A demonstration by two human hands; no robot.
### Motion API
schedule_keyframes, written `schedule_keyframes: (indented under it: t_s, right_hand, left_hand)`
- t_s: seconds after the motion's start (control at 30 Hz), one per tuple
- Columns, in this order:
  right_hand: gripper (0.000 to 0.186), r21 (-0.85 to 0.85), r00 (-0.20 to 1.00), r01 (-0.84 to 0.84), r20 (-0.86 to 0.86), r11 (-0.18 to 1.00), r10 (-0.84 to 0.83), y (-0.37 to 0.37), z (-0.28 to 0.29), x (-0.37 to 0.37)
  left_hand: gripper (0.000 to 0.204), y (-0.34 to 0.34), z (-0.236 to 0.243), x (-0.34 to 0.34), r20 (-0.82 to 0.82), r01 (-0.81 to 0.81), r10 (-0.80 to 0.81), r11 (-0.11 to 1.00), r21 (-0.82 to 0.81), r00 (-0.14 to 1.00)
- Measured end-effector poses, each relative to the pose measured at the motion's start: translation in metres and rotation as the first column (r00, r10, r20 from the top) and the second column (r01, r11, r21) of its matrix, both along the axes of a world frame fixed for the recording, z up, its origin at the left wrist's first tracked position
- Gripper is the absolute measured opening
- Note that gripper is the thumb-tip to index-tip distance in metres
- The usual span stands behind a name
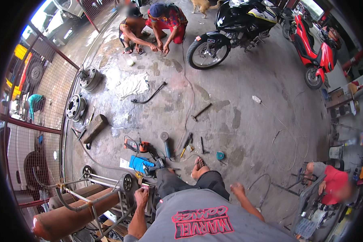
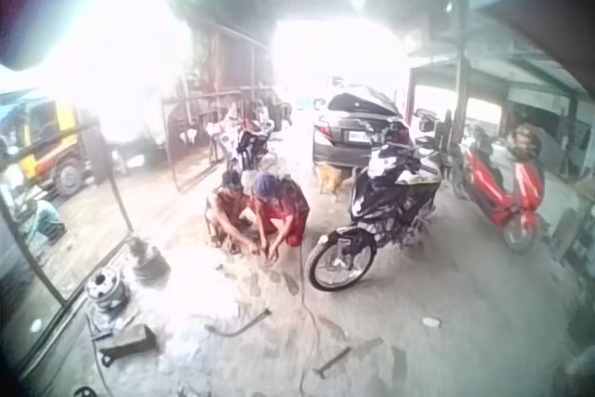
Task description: The person selects a socket from a toolbox, then uses a blowtorch to heat a metal wheel hub while another person assists with a chisel. The person continues heating the hub to facilitate removal or repair.
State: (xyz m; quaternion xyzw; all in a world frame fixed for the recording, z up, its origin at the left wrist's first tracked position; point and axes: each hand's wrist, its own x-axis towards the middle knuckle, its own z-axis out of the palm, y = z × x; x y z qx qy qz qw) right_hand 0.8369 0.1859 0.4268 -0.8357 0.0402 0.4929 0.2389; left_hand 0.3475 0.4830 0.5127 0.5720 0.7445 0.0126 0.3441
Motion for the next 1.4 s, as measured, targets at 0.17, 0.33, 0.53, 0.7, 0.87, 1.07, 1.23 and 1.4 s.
schedule_keyframes:
  t_s: [0.17,0.33,0.53,0.7,0.87,1.07,1.23,1.4]
  right_hand:
    - [0.057,0.094,0.896,-0.102,0.442,0.990,0.050,0.067,0.021,0.140]
    - [0.053,0.147,0.869,-0.139,0.493,0.979,0.049,0.131,0.037,0.160]
    - [0.046,0.182,0.850,-0.171,0.525,0.968,0.051,0.202,0.008,0.124]
    - [0.049,0.159,0.832,-0.246,0.541,0.956,0.124,0.321,0.000,0.124]
    - [0.048,0.116,0.820,-0.285,0.543,0.952,0.180,0.464,0.017,0.139]
    - [0.046,0.193,0.777,-0.406,0.588,0.893,0.226,0.682,0.077,0.173]
    - [0.048,0.306,0.760,-0.524,0.590,0.795,0.274,0.818,0.109,0.195]
    - [0.053,0.321,0.711,-0.667,0.546,0.673,0.444,0.933,0.102,0.217]
  left_hand:
    - [0.043,0.027,0.010,0.049,0.014,0.028,-0.027,0.998,-0.053,1.000]
    - [0.041,0.057,0.004,0.067,-0.023,-0.028,0.027,0.997,-0.078,0.999]
    - [0.040,0.129,-0.047,0.105,0.023,-0.047,0.050,0.992,-0.116,0.998]
    - [0.047,0.254,-0.100,0.139,0.062,0.003,0.011,0.975,-0.223,0.998]
    - [0.048,0.422,-0.102,0.165,0.249,-0.056,0.081,0.993,-0.106,0.965]
    - [0.048,0.596,-0.057,0.184,0.271,-0.079,0.056,0.994,0.076,0.961]
    - [0.045,0.654,-0.035,0.222,0.329,-0.183,0.169,0.983,0.012,0.929]
    - [0.046,0.680,-0.053,0.253,0.325,-0.228,0.231,0.972,-0.050,0.917]
